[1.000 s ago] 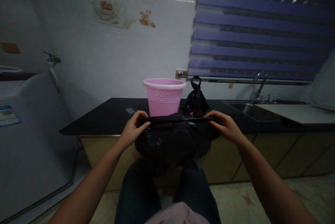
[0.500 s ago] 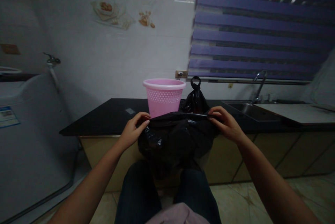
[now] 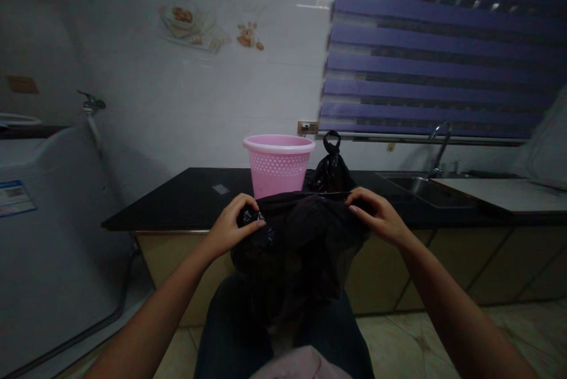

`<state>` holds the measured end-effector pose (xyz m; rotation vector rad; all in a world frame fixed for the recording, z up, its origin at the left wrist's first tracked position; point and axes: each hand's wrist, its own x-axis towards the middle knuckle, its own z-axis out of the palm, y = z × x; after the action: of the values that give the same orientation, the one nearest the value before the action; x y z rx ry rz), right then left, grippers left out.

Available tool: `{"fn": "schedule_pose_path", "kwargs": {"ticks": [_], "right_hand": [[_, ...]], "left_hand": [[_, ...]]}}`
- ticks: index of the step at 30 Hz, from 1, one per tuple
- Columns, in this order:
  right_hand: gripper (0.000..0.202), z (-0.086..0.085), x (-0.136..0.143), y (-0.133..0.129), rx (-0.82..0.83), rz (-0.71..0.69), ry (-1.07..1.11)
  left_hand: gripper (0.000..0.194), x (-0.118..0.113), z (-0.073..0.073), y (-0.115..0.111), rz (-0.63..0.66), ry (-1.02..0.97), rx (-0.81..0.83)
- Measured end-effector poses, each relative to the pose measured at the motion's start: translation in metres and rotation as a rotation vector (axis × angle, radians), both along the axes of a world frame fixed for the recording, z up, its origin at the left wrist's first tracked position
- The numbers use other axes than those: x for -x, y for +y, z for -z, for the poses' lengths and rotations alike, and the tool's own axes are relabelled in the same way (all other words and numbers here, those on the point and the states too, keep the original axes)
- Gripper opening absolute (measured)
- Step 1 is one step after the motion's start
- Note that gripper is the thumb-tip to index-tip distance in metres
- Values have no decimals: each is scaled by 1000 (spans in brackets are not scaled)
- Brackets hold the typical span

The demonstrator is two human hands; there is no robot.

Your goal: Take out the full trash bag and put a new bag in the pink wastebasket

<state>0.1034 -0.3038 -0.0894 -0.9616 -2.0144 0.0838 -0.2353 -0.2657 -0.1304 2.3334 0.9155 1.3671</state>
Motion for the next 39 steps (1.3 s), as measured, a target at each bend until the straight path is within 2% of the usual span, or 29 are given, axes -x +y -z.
{"fn": "schedule_pose_path", "kwargs": {"ticks": [4,9,28,31,34,37,39], "right_hand": [[20,2,2,1,-60,43,-11],[22,4,0,2,-53,64,-30],[17,0,-9,0,-58,12,-120],[22,-5,-12,3,-6,23,-100],[37,-15,-15,6,69,18,-48],[48,-34,-18,12,134,-3,-62],[39,-51,-20,17,123,4,-128]], "left_hand": [[23,-2,3,0,-17,33,-43],[24,-1,4,-1,-12,60,-50],[38,5,0,-1,39,135,-74],[33,5,-7,0,31,130,-53],[25,4,-18,4,6,131,-34],[23,2,-33,12,-4,113,-12],[24,1,-44,19,4,97,-11]]}}
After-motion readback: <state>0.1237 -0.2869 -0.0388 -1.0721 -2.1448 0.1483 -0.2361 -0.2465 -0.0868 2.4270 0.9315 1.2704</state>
